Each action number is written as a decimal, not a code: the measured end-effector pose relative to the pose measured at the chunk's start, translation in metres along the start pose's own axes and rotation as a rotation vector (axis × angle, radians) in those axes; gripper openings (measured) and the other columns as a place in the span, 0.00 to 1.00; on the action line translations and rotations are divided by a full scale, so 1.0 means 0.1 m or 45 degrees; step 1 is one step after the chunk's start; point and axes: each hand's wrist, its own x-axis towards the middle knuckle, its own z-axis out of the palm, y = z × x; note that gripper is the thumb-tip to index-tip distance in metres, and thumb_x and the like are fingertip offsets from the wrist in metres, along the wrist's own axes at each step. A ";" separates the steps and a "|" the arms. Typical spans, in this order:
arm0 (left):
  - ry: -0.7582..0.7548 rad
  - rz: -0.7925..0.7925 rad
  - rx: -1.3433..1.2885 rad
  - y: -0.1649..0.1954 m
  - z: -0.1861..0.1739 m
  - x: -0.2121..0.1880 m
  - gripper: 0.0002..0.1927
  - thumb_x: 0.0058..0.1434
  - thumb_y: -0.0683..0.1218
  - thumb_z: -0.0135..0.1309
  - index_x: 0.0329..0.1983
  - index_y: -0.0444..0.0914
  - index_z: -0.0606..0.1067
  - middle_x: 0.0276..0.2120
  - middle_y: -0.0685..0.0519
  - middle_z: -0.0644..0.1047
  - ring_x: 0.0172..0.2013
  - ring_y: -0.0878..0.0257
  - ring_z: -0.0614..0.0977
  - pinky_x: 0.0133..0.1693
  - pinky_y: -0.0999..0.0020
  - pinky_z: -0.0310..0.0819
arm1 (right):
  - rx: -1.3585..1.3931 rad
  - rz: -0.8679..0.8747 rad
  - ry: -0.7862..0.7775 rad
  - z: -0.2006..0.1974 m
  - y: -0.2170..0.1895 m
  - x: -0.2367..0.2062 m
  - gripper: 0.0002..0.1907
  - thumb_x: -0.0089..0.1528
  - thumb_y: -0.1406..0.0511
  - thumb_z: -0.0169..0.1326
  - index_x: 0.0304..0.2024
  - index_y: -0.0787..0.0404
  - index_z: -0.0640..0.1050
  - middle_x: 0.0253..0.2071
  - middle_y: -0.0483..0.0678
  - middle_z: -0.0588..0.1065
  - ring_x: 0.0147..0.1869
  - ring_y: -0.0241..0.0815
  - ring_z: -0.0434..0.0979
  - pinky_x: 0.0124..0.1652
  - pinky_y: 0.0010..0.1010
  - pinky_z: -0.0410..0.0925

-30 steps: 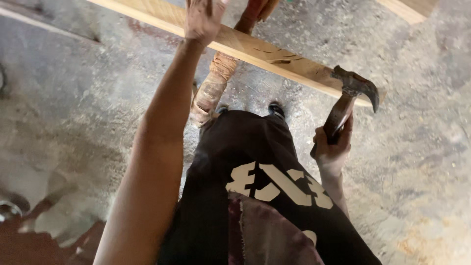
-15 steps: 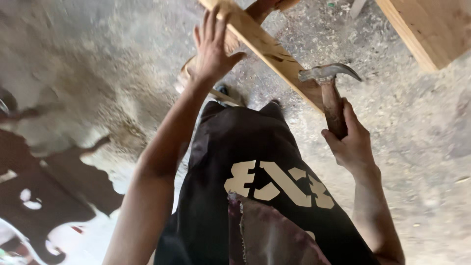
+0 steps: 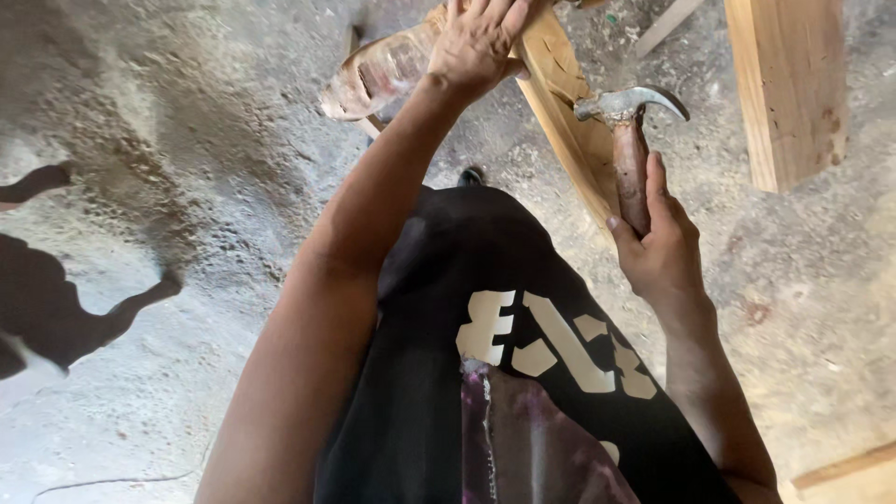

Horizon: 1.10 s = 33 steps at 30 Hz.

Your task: The person holds a long wooden plank across a work support and scrapes along its surface with a knife. They then hammer nails into the plank with a claw hammer, reposition the plank, and scoop filler from a can with a small spatula to spread it over spots on the plank.

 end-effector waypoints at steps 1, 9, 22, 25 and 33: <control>0.046 0.023 -0.013 -0.02 0.04 0.00 0.53 0.57 0.64 0.68 0.77 0.39 0.55 0.67 0.49 0.64 0.69 0.49 0.61 0.67 0.38 0.50 | -0.008 0.050 -0.022 -0.01 -0.05 0.01 0.46 0.62 0.69 0.63 0.78 0.62 0.56 0.58 0.68 0.75 0.60 0.63 0.79 0.54 0.45 0.72; 0.263 0.122 0.064 0.01 0.22 0.07 0.54 0.54 0.63 0.67 0.77 0.40 0.54 0.68 0.50 0.62 0.68 0.51 0.61 0.65 0.36 0.53 | -0.131 0.155 -0.069 0.02 -0.35 0.14 0.45 0.65 0.68 0.61 0.79 0.62 0.54 0.55 0.69 0.75 0.58 0.62 0.80 0.52 0.42 0.74; 0.196 0.161 0.012 0.08 0.28 0.14 0.57 0.57 0.64 0.65 0.80 0.41 0.48 0.73 0.49 0.57 0.72 0.51 0.56 0.67 0.29 0.48 | -0.272 0.293 -0.180 -0.14 -0.49 0.20 0.45 0.65 0.67 0.61 0.80 0.61 0.54 0.52 0.66 0.77 0.52 0.56 0.83 0.47 0.40 0.76; 0.201 0.142 0.051 0.08 0.30 0.15 0.57 0.58 0.64 0.65 0.80 0.41 0.47 0.73 0.48 0.56 0.72 0.50 0.55 0.68 0.29 0.47 | -0.312 0.351 -0.240 -0.07 -0.49 0.26 0.45 0.64 0.68 0.62 0.79 0.61 0.55 0.51 0.66 0.77 0.52 0.56 0.82 0.47 0.39 0.75; 0.090 0.177 0.071 0.03 -0.04 0.18 0.55 0.59 0.61 0.63 0.79 0.42 0.44 0.76 0.47 0.48 0.74 0.49 0.46 0.67 0.26 0.40 | 0.063 0.078 0.212 -0.20 -0.49 -0.08 0.44 0.64 0.75 0.61 0.78 0.66 0.55 0.65 0.66 0.74 0.65 0.51 0.78 0.58 0.37 0.72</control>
